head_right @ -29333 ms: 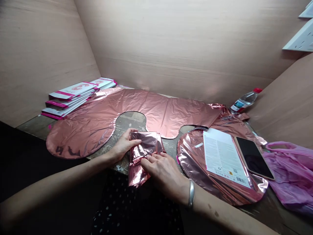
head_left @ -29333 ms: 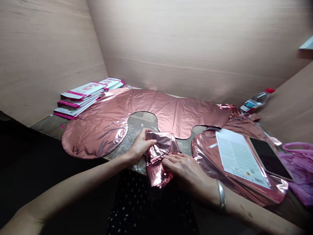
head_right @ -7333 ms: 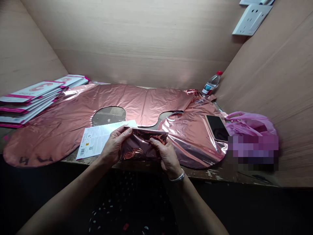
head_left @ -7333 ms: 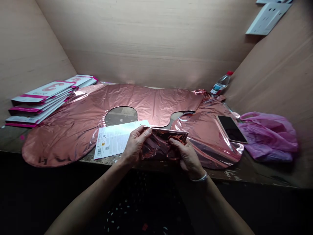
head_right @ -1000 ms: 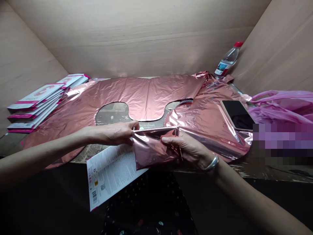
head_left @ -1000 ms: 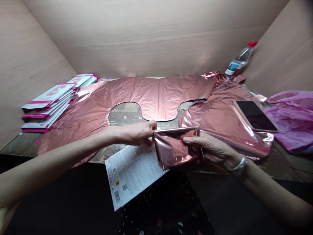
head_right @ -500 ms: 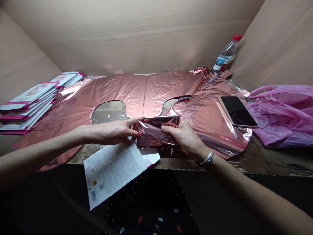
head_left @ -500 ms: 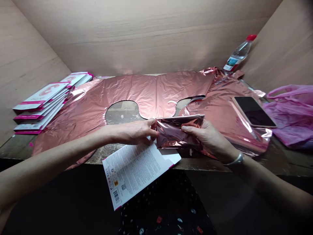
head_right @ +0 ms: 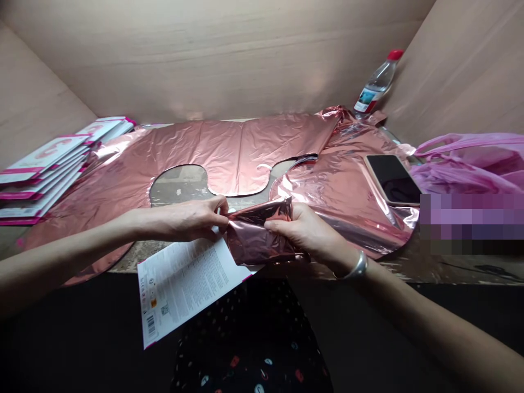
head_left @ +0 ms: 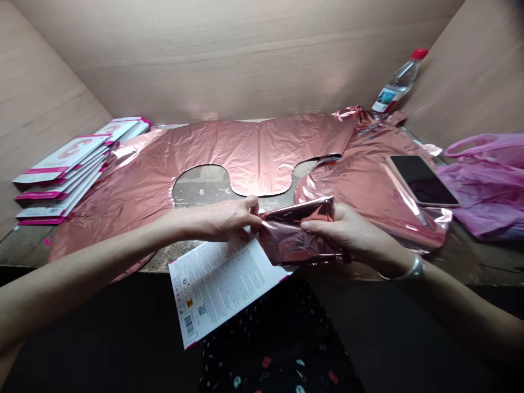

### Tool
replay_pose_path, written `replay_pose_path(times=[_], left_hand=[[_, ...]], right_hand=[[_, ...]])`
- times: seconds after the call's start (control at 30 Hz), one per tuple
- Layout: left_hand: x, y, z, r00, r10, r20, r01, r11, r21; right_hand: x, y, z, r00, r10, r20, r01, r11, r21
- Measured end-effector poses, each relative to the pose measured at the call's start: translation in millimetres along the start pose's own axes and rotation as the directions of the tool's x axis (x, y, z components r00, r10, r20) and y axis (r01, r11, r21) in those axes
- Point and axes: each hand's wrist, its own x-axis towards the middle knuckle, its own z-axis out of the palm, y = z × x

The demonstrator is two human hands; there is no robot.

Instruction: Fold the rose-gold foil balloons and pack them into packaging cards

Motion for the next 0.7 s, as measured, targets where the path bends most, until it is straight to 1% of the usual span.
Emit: replay_pose_path(times=[0.07,0.13,0.23,0.33,0.5,0.57,0.7], left_hand=[[0.2,0.9,1.5,1.000,-0.003,0.014,0.003,1.000,-0.007],[0.9,0.6,4.1,1.000,0.007,0.017,-0.007,1.000,-0.023],[2.8,-0.7,7.9,0.999,0.040,0.010,-0.039,0.997,-0.068],[5.1,-0.8,8.8,0.998,0.057,0.012,-0.056,0.996,-0.075],[9.9,1.1,7.3,0.999,0.043,0.006,-0.043,0.997,-0.060],[12.4,2.9,7.3,0.999,0.051,0.014,-0.050,0.996,-0.069],[16.8,8.5,6.0,0.998,0.064,0.028,-0.061,0.992,-0.107]], right_hand=[[4.9,-0.4,-6.4,0.995,0.037,0.096,-0.043,0.997,0.062],[8.2,-1.4,-11.3,0.987,0.052,0.153,-0.063,0.996,0.066],[12.8,-2.8,-18.8,0.979,0.110,0.173,-0.109,0.994,-0.017],[18.5,-1.0,-29.7,0.966,0.161,0.201,-0.141,0.984,-0.109],[23.0,3.3,-43.5,0.971,0.107,0.211,-0.083,0.989,-0.122],[24.6,3.0,-43.5,0.969,0.097,0.227,-0.065,0.987,-0.146],[33.4,0.5,-35.3,0.946,0.104,0.308,-0.047,0.981,-0.186]])
